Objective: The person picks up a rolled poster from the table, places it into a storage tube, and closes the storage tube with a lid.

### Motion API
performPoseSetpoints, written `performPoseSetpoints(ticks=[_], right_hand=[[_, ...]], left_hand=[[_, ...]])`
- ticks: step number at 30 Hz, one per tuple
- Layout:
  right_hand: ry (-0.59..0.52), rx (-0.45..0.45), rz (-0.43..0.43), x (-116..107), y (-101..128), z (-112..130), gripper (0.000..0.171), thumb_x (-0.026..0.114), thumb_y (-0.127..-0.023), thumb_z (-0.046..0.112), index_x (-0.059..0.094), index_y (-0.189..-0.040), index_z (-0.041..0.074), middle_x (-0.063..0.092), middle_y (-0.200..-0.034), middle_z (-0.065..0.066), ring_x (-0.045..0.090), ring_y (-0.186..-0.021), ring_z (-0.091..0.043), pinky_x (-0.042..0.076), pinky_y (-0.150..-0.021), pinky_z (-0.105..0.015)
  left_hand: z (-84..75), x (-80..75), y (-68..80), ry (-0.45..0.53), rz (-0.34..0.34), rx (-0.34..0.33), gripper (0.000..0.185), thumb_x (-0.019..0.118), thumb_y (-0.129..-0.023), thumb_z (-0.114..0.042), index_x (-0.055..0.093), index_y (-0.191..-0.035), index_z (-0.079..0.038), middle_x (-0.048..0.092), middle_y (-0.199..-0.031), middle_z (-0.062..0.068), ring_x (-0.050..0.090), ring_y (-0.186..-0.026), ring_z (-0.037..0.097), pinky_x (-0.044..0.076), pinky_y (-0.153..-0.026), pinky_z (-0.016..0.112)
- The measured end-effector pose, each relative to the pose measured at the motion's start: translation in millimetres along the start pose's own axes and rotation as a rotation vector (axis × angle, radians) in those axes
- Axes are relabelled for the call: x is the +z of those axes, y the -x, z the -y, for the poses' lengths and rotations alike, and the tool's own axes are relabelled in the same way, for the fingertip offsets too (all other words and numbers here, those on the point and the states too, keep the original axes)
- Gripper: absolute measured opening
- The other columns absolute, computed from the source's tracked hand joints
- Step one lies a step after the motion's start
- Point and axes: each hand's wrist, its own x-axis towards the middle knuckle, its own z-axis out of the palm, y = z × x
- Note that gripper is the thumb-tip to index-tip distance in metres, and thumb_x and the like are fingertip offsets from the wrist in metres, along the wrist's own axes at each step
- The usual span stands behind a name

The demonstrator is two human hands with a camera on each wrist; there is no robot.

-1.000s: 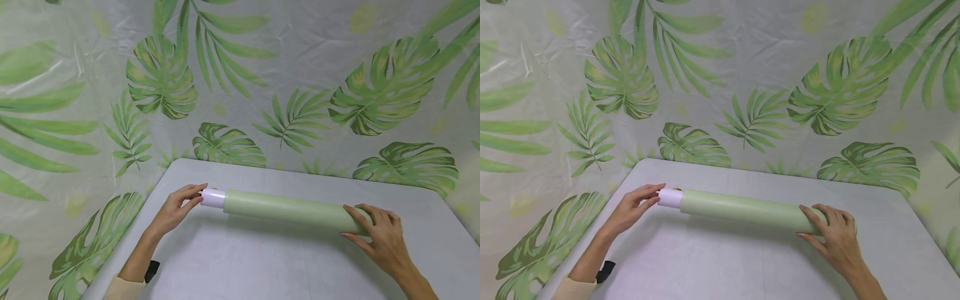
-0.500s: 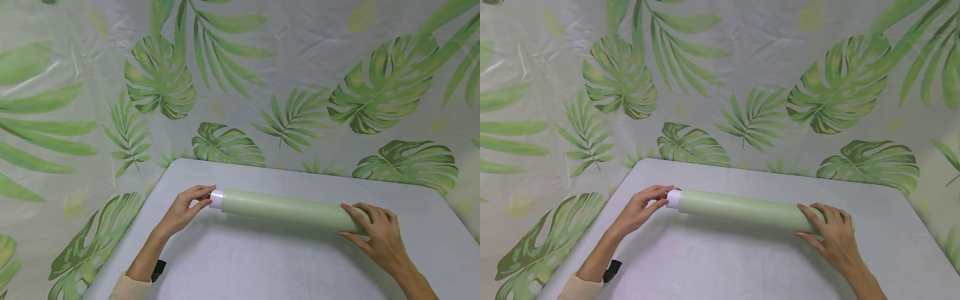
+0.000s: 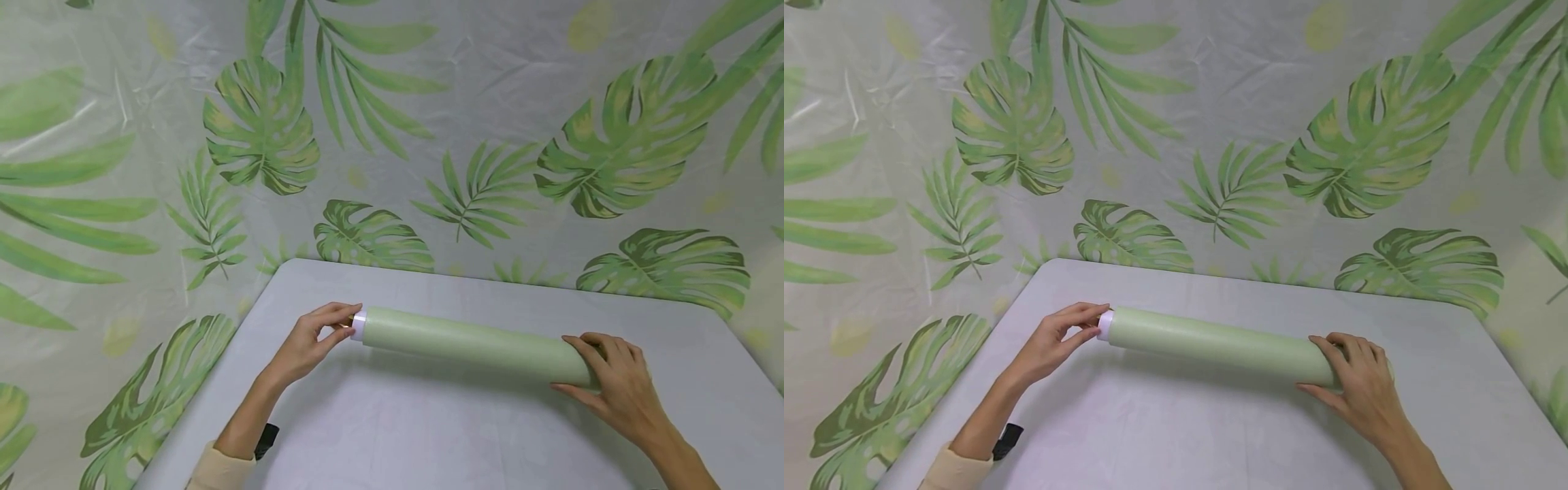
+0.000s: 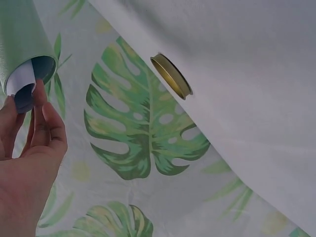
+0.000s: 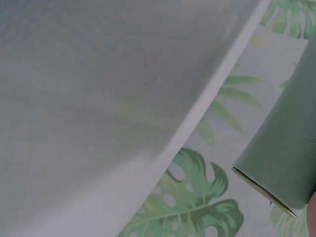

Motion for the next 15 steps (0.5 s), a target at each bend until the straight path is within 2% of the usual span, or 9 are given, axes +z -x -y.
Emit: performPoseSetpoints(ticks=[6, 15], right_hand=[[-0.015, 0.012, 0.018, -0.5, -1.2, -1.5, 0.090, 0.047, -0.089, 0.085, 0.071, -0.125, 0.006, 0.067, -0.116, -0.020, 0.059, -0.105, -0.038, 0.038, -0.088, -0.057], [0.004, 0.014, 0.052, 0.4, 3.7, -3.7, 0.090, 0.048, -0.088, 0.085, 0.071, -0.127, 0.008, 0.071, -0.110, -0.014, 0.062, -0.102, -0.034, 0.040, -0.088, -0.053]], left_hand=[[-1.5, 2.2, 0.4, 0.017, 0.010, 0.006, 0.044, 0.070, -0.098, -0.008, 0.063, -0.141, -0.003, 0.069, -0.131, 0.010, 0.067, -0.098, 0.012, 0.054, -0.086, 0.021], [-3.6, 3.5, 0.4, 0.032, 0.008, 0.033, 0.043, 0.070, -0.098, -0.008, 0.065, -0.140, -0.006, 0.069, -0.130, 0.009, 0.069, -0.100, 0.016, 0.055, -0.087, 0.022]])
